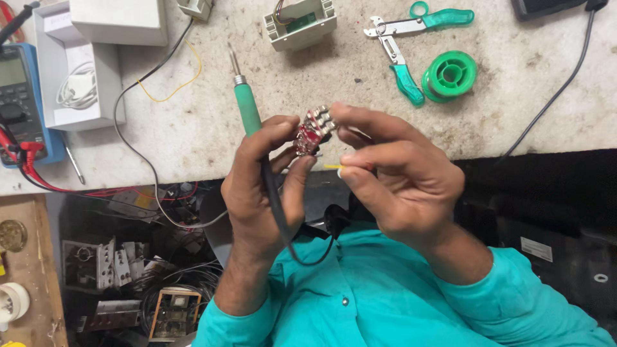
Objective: The person solders red and yellow wires to a red circuit board using a soldering iron, then connects the board to a small display module and a timer switch, pressing the modules together and arranging the wiring on the workbench.
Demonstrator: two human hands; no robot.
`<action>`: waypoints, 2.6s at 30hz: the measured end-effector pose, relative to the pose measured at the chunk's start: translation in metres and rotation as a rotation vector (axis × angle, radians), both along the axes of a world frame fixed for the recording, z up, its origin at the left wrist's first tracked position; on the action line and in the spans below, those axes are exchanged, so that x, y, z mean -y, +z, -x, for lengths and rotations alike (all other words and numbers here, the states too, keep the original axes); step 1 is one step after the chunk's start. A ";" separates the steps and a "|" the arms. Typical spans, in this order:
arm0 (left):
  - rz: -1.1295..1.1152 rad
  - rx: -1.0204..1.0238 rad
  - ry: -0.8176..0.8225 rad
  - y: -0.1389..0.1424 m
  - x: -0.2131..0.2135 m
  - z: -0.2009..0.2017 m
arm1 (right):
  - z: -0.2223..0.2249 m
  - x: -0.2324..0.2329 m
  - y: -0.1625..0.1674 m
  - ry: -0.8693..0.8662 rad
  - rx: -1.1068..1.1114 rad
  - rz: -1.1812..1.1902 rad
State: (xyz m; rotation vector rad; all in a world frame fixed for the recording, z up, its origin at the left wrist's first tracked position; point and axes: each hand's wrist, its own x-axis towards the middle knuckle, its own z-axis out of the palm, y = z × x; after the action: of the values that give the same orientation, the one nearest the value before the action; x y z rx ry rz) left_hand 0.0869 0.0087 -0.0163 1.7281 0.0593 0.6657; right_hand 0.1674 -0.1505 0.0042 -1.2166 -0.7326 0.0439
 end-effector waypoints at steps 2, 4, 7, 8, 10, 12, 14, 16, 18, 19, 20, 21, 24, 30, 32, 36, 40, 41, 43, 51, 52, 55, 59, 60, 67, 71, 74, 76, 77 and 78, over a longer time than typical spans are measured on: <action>0.196 0.045 -0.024 -0.003 0.001 -0.001 | 0.004 -0.001 0.005 -0.043 -0.020 -0.049; 0.366 0.112 -0.075 -0.006 0.000 0.000 | 0.007 -0.002 0.007 -0.073 -0.070 -0.053; 0.540 0.139 -0.148 -0.007 -0.001 0.003 | 0.007 -0.002 0.005 -0.096 -0.091 0.070; 0.572 0.138 -0.165 -0.007 -0.001 0.005 | 0.007 0.000 0.005 -0.118 -0.073 0.155; 0.615 0.147 -0.199 -0.007 -0.001 0.007 | 0.006 0.001 0.004 -0.131 -0.053 0.238; 0.612 0.157 -0.202 -0.006 0.001 0.009 | 0.007 0.000 0.004 -0.119 -0.057 0.251; 0.584 0.156 -0.187 -0.006 0.003 0.010 | 0.007 -0.001 0.006 -0.130 -0.053 0.290; 0.546 0.144 -0.174 -0.006 0.003 0.011 | 0.007 -0.003 0.007 -0.128 -0.039 0.300; 0.520 0.139 -0.175 -0.006 0.003 0.011 | 0.006 -0.004 0.007 -0.114 -0.012 0.275; 0.516 0.140 -0.179 -0.006 0.003 0.012 | 0.005 -0.005 0.007 -0.106 0.000 0.266; 0.513 0.142 -0.185 -0.006 0.004 0.012 | 0.004 -0.005 0.007 -0.097 0.010 0.258; 0.511 0.144 -0.190 -0.007 0.004 0.013 | 0.004 -0.005 0.006 -0.097 0.015 0.258; 0.509 0.160 -0.216 -0.008 0.004 0.013 | 0.005 -0.004 0.004 -0.114 0.010 0.284; 0.501 0.161 -0.205 -0.010 0.003 0.012 | 0.006 -0.003 -0.002 -0.074 -0.025 0.210; 0.500 0.165 -0.216 -0.010 0.004 0.011 | 0.006 -0.002 -0.003 -0.087 -0.042 0.227; 0.475 0.170 -0.217 -0.011 0.005 0.009 | 0.005 -0.002 -0.005 -0.074 -0.051 0.205; 0.463 0.166 -0.221 -0.012 0.005 0.008 | 0.004 -0.001 -0.005 -0.078 -0.068 0.220; 0.463 0.164 -0.220 -0.013 0.005 0.009 | 0.004 0.000 -0.005 -0.066 -0.069 0.211; 0.457 0.158 -0.217 -0.013 0.005 0.008 | 0.003 0.000 -0.005 -0.055 -0.069 0.213; 0.423 0.148 -0.218 -0.011 0.007 0.006 | 0.003 0.000 -0.009 -0.066 -0.068 0.192; 0.428 0.145 -0.218 -0.010 0.007 0.005 | 0.002 0.000 -0.011 -0.063 -0.075 0.183; 0.418 0.112 -0.198 -0.005 0.009 0.005 | -0.001 0.000 -0.019 0.019 -0.225 0.088; 0.128 0.079 -0.088 0.005 0.013 0.001 | -0.009 0.004 -0.034 0.239 -0.616 -0.145; 0.055 0.076 -0.059 0.008 0.015 -0.001 | -0.010 0.005 -0.037 0.293 -0.693 -0.201; -0.108 0.105 0.006 0.025 0.024 -0.009 | -0.014 0.008 -0.042 0.445 -0.840 -0.369; -0.203 0.160 0.048 0.027 0.030 -0.010 | -0.014 0.010 -0.044 0.515 -0.855 -0.417; -0.327 0.175 0.089 0.030 0.031 -0.009 | -0.013 0.013 -0.052 0.502 -0.887 -0.432; -0.346 0.191 0.092 0.032 0.033 -0.011 | -0.013 0.015 -0.059 0.512 -0.904 -0.457; -0.355 0.200 0.089 0.034 0.032 -0.011 | -0.013 0.015 -0.062 0.528 -0.903 -0.480; -0.364 0.209 0.085 0.035 0.032 -0.012 | -0.013 0.016 -0.066 0.545 -0.900 -0.504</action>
State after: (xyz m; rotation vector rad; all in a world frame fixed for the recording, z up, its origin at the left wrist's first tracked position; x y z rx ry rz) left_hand 0.0993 -0.0233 0.0188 1.9996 -0.1432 0.9622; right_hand 0.1806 -0.1661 -0.0613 -0.3936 -0.2209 0.7632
